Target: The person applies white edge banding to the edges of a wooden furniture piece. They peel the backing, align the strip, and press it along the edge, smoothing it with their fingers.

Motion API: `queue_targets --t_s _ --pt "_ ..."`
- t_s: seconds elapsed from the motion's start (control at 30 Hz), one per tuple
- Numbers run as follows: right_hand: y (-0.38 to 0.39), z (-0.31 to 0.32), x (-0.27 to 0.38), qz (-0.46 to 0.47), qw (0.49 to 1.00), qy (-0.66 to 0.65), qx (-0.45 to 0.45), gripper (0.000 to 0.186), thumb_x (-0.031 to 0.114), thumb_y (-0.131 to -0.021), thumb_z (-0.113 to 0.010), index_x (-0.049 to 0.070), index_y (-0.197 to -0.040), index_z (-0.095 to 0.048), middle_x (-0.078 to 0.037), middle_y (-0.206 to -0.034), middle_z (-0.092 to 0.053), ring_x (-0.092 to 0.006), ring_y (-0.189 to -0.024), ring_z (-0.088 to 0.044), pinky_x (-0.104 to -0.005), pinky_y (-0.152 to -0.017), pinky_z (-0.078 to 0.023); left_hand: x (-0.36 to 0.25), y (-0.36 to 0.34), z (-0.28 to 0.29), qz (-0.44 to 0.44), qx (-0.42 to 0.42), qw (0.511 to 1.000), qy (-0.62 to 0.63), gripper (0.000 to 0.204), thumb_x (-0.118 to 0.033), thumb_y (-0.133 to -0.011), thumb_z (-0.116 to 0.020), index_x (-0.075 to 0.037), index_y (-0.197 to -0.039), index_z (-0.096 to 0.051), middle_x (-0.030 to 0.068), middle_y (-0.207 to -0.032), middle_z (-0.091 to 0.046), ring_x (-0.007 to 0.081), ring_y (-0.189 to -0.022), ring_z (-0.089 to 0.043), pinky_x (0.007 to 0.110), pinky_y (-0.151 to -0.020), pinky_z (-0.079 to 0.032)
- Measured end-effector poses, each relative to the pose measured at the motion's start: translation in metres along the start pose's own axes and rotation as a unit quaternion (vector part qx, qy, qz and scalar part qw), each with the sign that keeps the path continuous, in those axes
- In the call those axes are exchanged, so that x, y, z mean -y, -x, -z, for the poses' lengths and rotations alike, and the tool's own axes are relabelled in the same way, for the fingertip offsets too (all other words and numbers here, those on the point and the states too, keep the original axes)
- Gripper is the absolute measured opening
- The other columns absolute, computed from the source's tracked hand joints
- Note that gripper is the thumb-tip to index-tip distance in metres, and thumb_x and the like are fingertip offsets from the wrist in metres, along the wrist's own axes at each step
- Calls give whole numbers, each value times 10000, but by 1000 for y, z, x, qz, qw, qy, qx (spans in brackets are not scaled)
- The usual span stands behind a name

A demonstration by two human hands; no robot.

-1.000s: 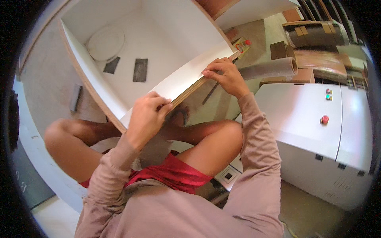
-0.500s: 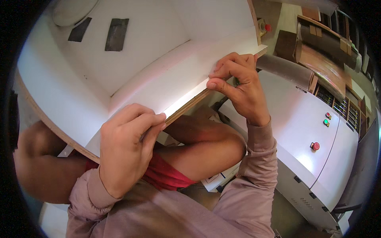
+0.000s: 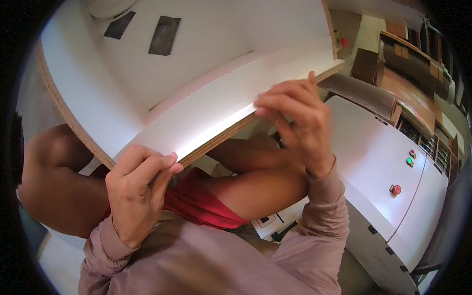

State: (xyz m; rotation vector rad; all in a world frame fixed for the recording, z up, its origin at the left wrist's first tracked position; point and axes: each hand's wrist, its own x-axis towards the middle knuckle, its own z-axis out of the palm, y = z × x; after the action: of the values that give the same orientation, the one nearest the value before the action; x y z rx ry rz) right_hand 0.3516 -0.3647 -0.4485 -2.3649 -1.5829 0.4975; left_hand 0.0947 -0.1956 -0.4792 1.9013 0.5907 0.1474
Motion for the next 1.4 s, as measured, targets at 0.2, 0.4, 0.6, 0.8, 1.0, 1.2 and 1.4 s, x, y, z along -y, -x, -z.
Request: queue_targets --t_s 0.2,0.4,0.6,0.8,1.0,1.2,1.4 --pt "-5 -29 33 76 990 -103 55 213 234 -836 -899 121 -1003 -831 -23 -996 -739 -258 -928 -685 -566 -1163 -456 8 20 16 -3 -20 1000 -20 195 -18 -843 -868 -14 -1007 -763 78 -843 -639 294 -765 -600 405 -665 -494" --pt "-5 -35 25 126 991 -53 7 346 302 -820 -912 107 -1069 -773 -54 -1008 -666 -295 -947 -658 -538 -1078 -539 -3 10 11 0 57 997 -41 362 8 -794 -839 41 -1131 -709 137 -1037 -643 297 -876 -617 417 -753 -539" --pt "-3 -43 6 171 985 -27 -10 351 246 -798 -904 62 -1041 -730 -86 -1027 -665 -324 -947 -655 -515 -1015 -571 -9 -7 -22 -54 16 997 -54 442 29 -775 -849 21 -1189 -692 140 -1074 -659 337 -939 -652 441 -800 -549" --pt "-3 -45 5 169 984 -47 -25 350 234 -785 -903 65 -1037 -728 -78 -1010 -675 -320 -926 -658 -502 -986 -578 -18 -20 -43 -62 -2 997 -41 405 26 -814 -817 26 -1205 -715 139 -1055 -661 323 -910 -646 436 -761 -542" --pt "-7 -30 3 130 984 -117 14 325 300 -821 -908 68 -1011 -785 -81 -945 -708 -301 -862 -666 -512 -1011 -572 -19 -33 -39 -42 8 999 -11 218 19 -866 -790 3 -1081 -760 116 -912 -661 311 -806 -649 424 -692 -523" --pt "-17 -9 9 36 998 -25 41 285 312 -781 -919 96 -938 -822 -66 -970 -693 -274 -886 -628 -438 -906 -532 -20 -50 -24 16 78 997 -10 106 -21 -871 -807 -13 -974 -783 125 -807 -628 325 -711 -632 426 -641 -495" --pt "-29 -7 7 -3 991 -70 117 215 319 -781 -908 174 -863 -772 18 -954 -617 -225 -875 -543 -383 -788 -410 -23 -57 -22 43 109 993 -5 60 -53 -882 -804 -38 -925 -765 109 -788 -608 316 -700 -624 418 -619 -479"
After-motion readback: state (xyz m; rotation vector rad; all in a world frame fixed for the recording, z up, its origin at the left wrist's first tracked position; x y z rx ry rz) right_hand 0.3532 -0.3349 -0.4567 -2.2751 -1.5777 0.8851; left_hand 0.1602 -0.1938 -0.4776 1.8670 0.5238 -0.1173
